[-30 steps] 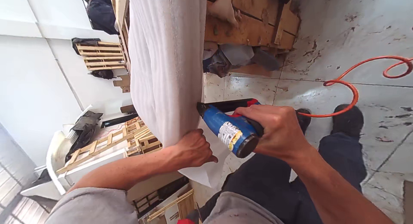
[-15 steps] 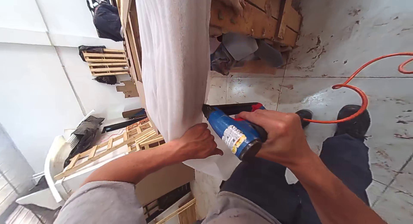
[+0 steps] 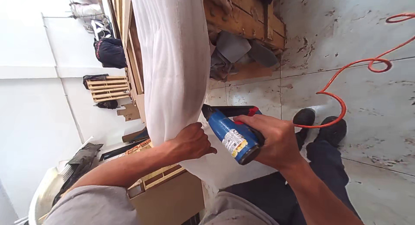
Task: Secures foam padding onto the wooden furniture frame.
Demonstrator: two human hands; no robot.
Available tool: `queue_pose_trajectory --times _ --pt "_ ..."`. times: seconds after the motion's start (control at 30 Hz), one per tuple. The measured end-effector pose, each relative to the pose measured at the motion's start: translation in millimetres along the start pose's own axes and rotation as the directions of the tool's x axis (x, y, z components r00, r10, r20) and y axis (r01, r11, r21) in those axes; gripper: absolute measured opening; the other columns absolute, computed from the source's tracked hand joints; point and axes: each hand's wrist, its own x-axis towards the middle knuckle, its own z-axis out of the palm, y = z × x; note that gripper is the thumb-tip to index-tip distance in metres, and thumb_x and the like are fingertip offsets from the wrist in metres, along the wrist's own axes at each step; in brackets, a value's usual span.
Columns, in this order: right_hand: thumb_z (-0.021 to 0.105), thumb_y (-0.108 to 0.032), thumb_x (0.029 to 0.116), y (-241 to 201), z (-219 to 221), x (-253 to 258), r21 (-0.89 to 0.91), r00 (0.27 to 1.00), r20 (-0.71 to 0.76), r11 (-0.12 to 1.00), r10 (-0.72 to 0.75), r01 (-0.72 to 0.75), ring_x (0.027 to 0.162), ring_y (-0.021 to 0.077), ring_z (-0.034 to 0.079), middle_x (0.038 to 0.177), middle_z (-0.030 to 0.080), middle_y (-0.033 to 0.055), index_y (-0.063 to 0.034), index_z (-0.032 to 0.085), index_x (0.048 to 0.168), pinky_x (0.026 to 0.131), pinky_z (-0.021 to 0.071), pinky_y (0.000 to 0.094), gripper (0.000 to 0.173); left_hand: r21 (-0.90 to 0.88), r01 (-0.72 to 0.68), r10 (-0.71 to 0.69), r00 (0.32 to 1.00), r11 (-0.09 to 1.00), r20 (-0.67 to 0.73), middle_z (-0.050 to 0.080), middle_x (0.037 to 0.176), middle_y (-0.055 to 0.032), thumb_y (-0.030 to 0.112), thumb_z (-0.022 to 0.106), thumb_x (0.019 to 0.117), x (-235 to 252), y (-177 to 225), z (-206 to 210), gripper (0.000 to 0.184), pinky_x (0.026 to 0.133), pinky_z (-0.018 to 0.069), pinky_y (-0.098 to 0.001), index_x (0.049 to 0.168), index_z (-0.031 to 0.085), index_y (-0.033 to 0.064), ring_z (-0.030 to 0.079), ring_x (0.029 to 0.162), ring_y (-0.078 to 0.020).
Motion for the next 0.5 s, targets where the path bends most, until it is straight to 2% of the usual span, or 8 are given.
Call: queue_pose_trajectory --times 0.13,0.23,0.37,0.5 --pt "0.064 -0.044 0.0878 -3 22 -8 -0.022 0.999 -0.042 1.000 0.000 -0.001 0.076 0.0194 0.072 0.087 0.076 0.0050 -0.0188 0.079 0.114 0.061 0.0548 0.0405 0.039 0.017 0.019 -0.019 1.000 1.000 -0.004 0.064 0.066 -0.0129 0.052 0.029 0.1088 -9 -3 18 0.069 0.070 0.0532 -0.0502 0.081 0.068 0.0028 0.066 0.065 -0.0321" --pt "0.066 -0.044 0.0848 -4 38 -12 -0.035 0.995 -0.096 0.999 0.009 -0.013 0.075 0.0195 0.071 0.084 0.075 0.0048 -0.0174 0.079 0.111 0.060 0.0546 0.0403 0.039 0.010 0.058 -0.059 0.995 0.998 0.081 0.067 0.071 -0.0152 0.056 0.027 0.1084 -13 -5 23 0.072 0.076 0.0535 -0.0521 0.086 0.068 0.0011 0.068 0.071 -0.0344" --pt "0.067 -0.042 0.0837 -9 47 -24 -0.070 0.990 -0.138 0.997 0.005 -0.015 0.075 0.0202 0.072 0.085 0.076 0.0057 -0.0134 0.079 0.107 0.060 0.0555 0.0413 0.039 0.071 0.048 -0.055 0.994 0.996 0.098 0.063 0.067 -0.0150 0.055 0.025 0.1086 -17 -10 33 0.072 0.066 0.0526 -0.0516 0.082 0.065 0.0014 0.065 0.066 -0.0349" --pt "0.066 -0.043 0.0836 -12 66 -45 -0.035 0.982 -0.187 0.999 0.017 -0.024 0.079 0.0187 0.073 0.089 0.077 0.0052 -0.0163 0.078 0.112 0.064 0.0572 0.0403 0.041 0.140 0.000 -0.013 0.995 0.990 0.095 0.061 0.066 -0.0139 0.057 0.021 0.1083 -22 -20 38 0.074 0.063 0.0516 -0.0502 0.080 0.063 0.0023 0.064 0.064 -0.0341"
